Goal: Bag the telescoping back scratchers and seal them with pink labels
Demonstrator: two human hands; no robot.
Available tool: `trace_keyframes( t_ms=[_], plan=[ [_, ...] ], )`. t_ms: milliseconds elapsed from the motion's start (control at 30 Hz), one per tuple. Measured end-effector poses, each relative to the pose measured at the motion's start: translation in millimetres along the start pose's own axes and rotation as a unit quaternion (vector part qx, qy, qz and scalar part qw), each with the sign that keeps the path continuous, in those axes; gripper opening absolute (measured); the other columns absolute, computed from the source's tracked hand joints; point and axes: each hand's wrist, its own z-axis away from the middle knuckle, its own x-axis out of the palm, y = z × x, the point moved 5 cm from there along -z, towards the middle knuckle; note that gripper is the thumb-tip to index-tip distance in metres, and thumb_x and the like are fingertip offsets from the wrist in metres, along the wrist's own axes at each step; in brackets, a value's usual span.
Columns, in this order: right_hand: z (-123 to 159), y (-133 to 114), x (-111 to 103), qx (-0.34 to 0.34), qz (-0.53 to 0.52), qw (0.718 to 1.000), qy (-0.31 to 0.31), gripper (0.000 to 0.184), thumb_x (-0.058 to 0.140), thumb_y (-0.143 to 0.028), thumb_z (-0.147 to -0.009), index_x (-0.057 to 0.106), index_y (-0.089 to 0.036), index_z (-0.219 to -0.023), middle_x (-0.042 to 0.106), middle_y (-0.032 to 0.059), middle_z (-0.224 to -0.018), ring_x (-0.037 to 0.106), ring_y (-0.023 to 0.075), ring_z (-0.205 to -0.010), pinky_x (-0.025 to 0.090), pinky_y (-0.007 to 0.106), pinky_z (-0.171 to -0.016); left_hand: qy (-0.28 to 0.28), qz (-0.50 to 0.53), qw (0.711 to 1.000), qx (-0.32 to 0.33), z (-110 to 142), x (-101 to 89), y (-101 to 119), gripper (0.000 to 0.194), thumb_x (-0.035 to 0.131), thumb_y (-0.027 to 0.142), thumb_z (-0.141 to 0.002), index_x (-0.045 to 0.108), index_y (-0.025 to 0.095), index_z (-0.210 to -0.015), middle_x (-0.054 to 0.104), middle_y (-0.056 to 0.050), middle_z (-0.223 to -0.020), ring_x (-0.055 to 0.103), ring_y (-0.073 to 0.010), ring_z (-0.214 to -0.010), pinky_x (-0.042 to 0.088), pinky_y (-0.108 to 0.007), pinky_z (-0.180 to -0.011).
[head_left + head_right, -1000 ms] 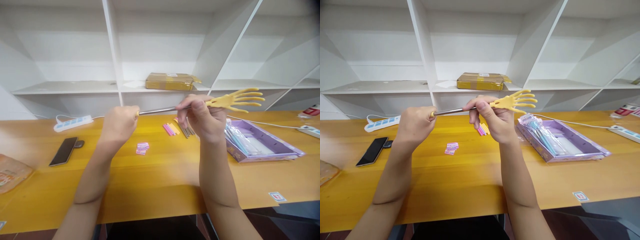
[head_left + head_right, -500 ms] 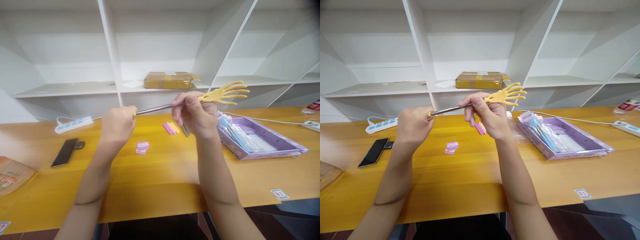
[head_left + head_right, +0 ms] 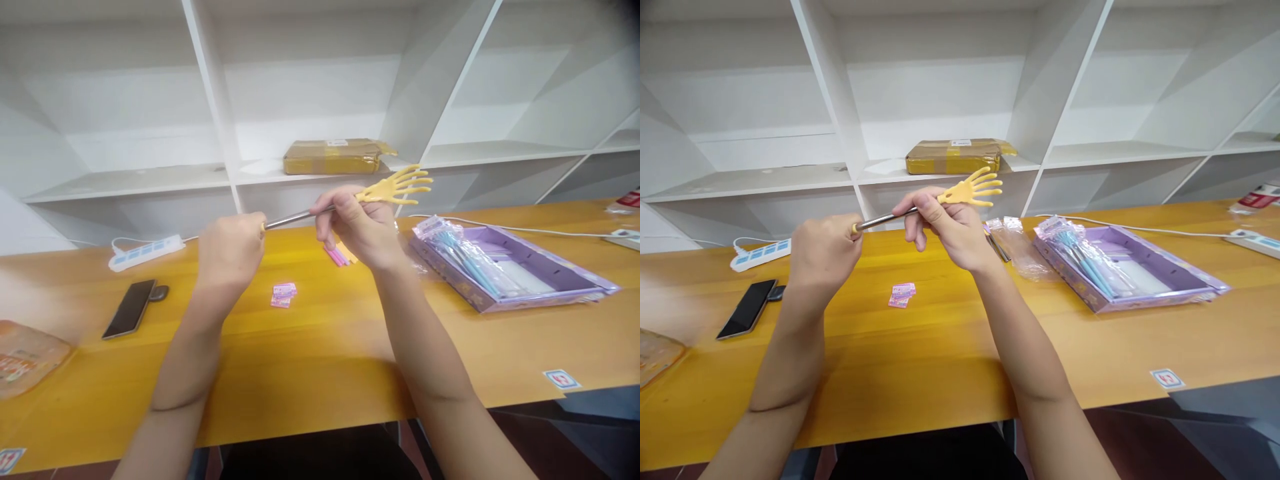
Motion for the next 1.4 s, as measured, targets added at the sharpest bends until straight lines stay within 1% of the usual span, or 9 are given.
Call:
trace_keyframes(
  t_ms=[100, 233, 333, 633, 833, 967, 1067, 1267, 1400],
  plan=[
    [-4.0, 8.7, -4.4, 0.009, 0.005, 1.0, 0.005, 0.046, 0.076, -0.067, -0.104, 0.081, -0.021, -0.105, 0.063, -0.0017, -0.069, 0.06, 0.0108, -0.056, 0.051, 0.024, -0.053, 0.043, 0.032, 0.998, 0.035, -2.3, -8.0, -13.3, 0.036, 0.064, 0.005, -0.084, 0.037, 0.022, -0.069, 0.04, 0.0, -0.06, 0.023, -0.0166, -0.055, 0.016, -0.038, -0.06],
    [-11.1, 18.8, -29.0, -0.018, -0.002, 0.995, 0.095, 0.051, 0.078, -0.074, -0.1, 0.081, -0.023, -0.107, 0.051, -0.0048, -0.065, 0.046, 0.0081, -0.052, 0.043, 0.024, -0.051, 0.076, 0.139, 0.983, 0.096, -4.7, -20.1, -39.7, 0.023, 0.077, 0.029, -0.099, 0.057, 0.023, -0.089, 0.059, -0.001, -0.074, 0.047, -0.0181, -0.064, 0.03, -0.036, -0.063],
    [-14.4, 25.1, -45.7, -0.012, 0.001, 0.992, 0.122, 0.053, 0.079, -0.076, -0.098, 0.08, -0.025, -0.11, 0.05, -0.0042, -0.07, 0.042, 0.0084, -0.054, 0.041, 0.025, -0.051, 0.1, 0.197, 0.965, 0.139, -6.7, -25.6, -54.5, 0.014, 0.066, 0.038, -0.111, 0.069, 0.025, -0.106, 0.068, -0.003, -0.088, 0.058, -0.0199, -0.075, 0.039, -0.036, -0.07],
    [-15.6, 10.0, -83.3, -0.074, 0.043, 0.985, 0.147, 0.046, 0.1, -0.055, -0.084, 0.075, -0.032, -0.115, 0.07, 0.0007, -0.104, 0.062, 0.011, -0.074, 0.055, 0.028, -0.063, 0.119, 0.293, 0.94, 0.128, -16.0, -20.4, -78.4, 0.037, 0.06, 0.056, -0.114, 0.076, 0.026, -0.101, 0.067, -0.005, -0.083, 0.058, -0.0197, -0.074, 0.044, -0.036, -0.071],
    [-8.6, -5.6, -85.6, -0.104, 0.127, 0.974, 0.154, 0.045, 0.101, -0.054, -0.084, 0.069, -0.025, -0.094, 0.069, -0.0001, -0.09, 0.066, 0.0122, -0.072, 0.06, 0.029, -0.068, 0.115, 0.358, 0.922, 0.091, -16.3, -14.5, -86.6, 0.044, 0.065, 0.066, -0.109, 0.078, 0.025, -0.107, 0.06, -0.002, -0.074, 0.053, -0.0174, -0.068, 0.042, -0.034, -0.066],
    [-7.1, -8.9, -84.8, -0.13, 0.182, 0.961, 0.165, 0.057, 0.09, -0.069, -0.091, 0.058, -0.023, -0.083, 0.059, -0.0025, -0.078, 0.055, 0.0087, -0.057, 0.048, 0.027, -0.053, 0.105, 0.405, 0.905, 0.077, -16.3, -7.5, -89.7, 0.043, 0.064, 0.065, -0.11, 0.078, 0.025, -0.111, 0.053, 0.0, -0.07, 0.047, -0.0163, -0.063, 0.038, -0.034, -0.061],
    [-4.7, -7.5, -84.5, -0.127, 0.234, 0.943, 0.2, 0.054, 0.081, -0.072, -0.098, 0.058, -0.024, -0.091, 0.052, -0.0045, -0.073, 0.049, 0.0087, -0.055, 0.041, 0.026, -0.052, 0.104, 0.427, 0.895, 0.072, -15.6, -6.5, -88.6, 0.039, 0.064, 0.064, -0.11, 0.077, 0.027, -0.111, 0.051, 0.001, -0.07, 0.044, -0.0157, -0.062, 0.036, -0.034, -0.06],
    [0.0, -6.2, -78.5, -0.119, 0.264, 0.931, 0.221, 0.053, 0.074, -0.079, -0.1, 0.066, -0.026, -0.104, 0.052, -0.0003, -0.083, 0.052, 0.0132, -0.068, 0.041, 0.029, -0.055, 0.113, 0.379, 0.915, 0.073, -14.4, -12.8, -74.6, 0.036, 0.078, 0.061, -0.102, 0.075, 0.025, -0.096, 0.062, -0.001, -0.077, 0.047, -0.0147, -0.064, 0.035, -0.034, -0.059],
    [3.2, -9.3, -75.3, -0.117, 0.278, 0.922, 0.244, 0.057, 0.068, -0.078, -0.104, 0.06, -0.026, -0.083, 0.044, 0.0009, -0.074, 0.048, 0.0162, -0.067, 0.038, 0.031, -0.056, 0.145, 0.334, 0.927, 0.094, -14.4, -16.6, -67.9, 0.033, 0.078, 0.053, -0.102, 0.071, 0.025, -0.085, 0.061, -0.001, -0.072, 0.049, -0.0165, -0.065, 0.037, -0.036, -0.063]
  ],
)
